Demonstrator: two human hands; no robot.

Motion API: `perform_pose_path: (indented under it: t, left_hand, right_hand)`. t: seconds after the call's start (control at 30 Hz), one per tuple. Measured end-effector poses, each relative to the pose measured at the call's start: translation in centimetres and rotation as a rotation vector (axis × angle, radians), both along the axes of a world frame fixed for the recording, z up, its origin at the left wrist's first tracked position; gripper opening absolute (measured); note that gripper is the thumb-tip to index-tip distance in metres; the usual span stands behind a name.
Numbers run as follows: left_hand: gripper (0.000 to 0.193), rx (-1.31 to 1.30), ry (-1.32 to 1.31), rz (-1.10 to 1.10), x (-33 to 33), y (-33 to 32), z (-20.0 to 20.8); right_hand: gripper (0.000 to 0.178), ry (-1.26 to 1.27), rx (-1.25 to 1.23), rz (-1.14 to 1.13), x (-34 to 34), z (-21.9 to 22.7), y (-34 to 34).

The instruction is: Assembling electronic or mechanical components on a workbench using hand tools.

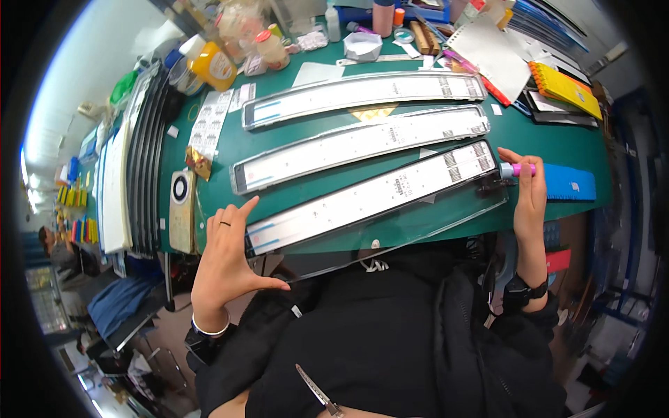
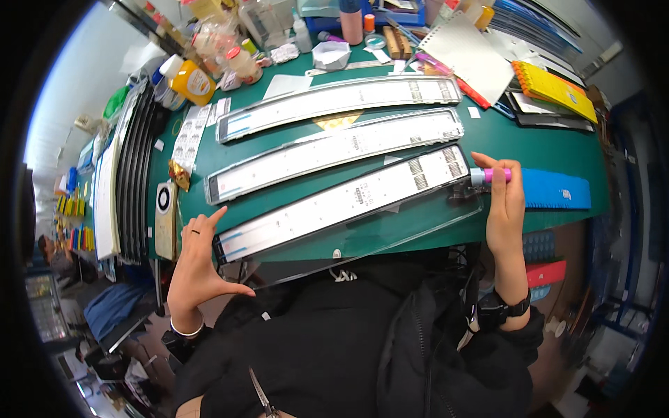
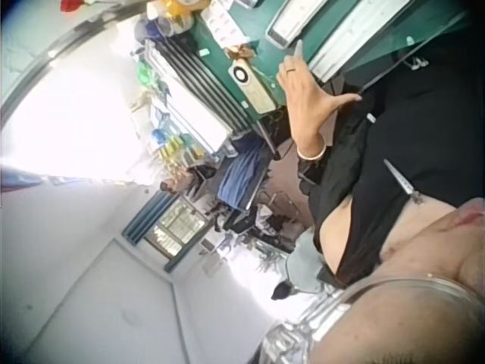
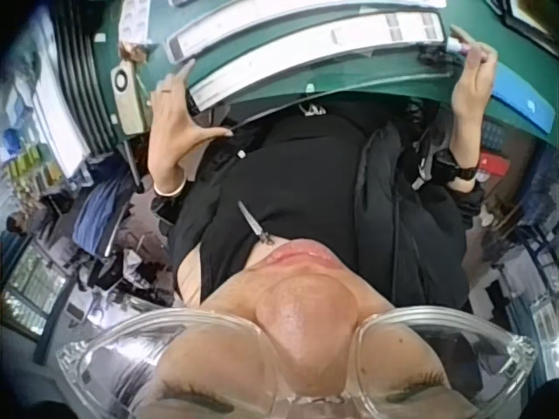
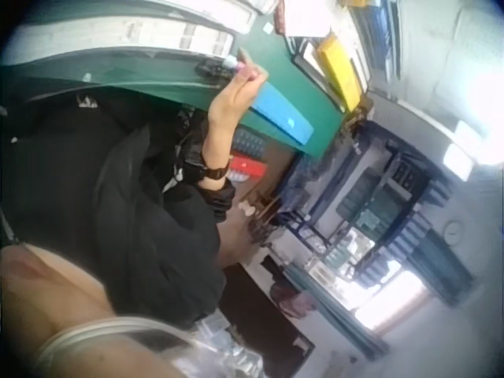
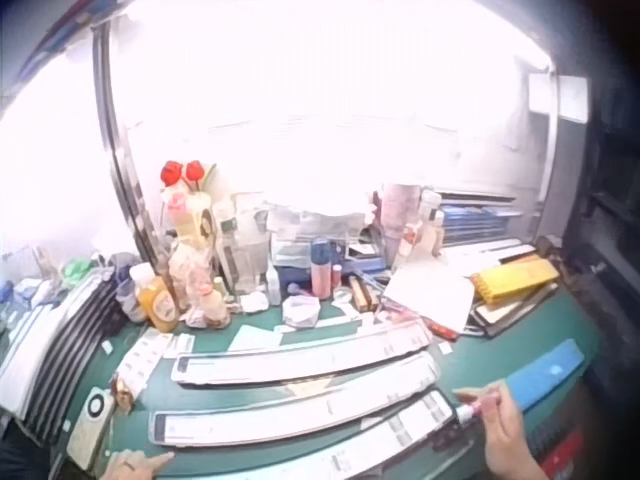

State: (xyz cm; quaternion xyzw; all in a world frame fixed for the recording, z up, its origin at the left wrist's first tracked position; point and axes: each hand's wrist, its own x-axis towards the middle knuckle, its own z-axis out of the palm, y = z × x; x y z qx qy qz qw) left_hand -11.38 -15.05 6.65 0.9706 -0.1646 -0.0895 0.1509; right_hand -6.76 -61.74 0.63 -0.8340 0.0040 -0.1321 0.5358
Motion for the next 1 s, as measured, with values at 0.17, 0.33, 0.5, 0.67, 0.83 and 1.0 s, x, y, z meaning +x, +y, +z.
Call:
perform_pose_path:
  t: [0.17, 0.33, 0.5, 0.67, 0.83, 1.0]
  left_hand:
    - [0.127, 0.131, -0.068, 0.023, -1.5, -0.9, -1.1]
    - [0.104, 0.049, -0.064, -0.045, -1.1, -0.5, -0.4]
    - [0.072, -0.079, 0.079, -0.025, 0.6, 1.9, 0.2]
    - [0.064, -0.041, -0.155, 0.002, 1.1, -0.1, -1.5]
    - [0.074, -0.021, -0.316, -0.092, 0.8, -2.9, -4.0]
    - [0.061, 0.039, -0.363, -0.087, 0.9, -4.3, -4.9]
  right_hand:
    - [0.029, 0.01, -0.037, 0.037, -1.2, -0.2, -0.4]
    - [0.031, -0.039, -0.143, 0.025, -1.1, -0.7, -1.7]
    - [0.034, -0.095, 0.099, -0.089, -0.5, -0.1, -2.8]
    - [0.045, -0.285, 0.331, -0.171, -0.7, 1.0, -2.4]
    - [0.045, -0.259, 0.394, -0.069, 0.2, -1.0, -0.9]
    - [0.044, -0.28, 0.41, 0.035, 0.0, -0.9, 0.5]
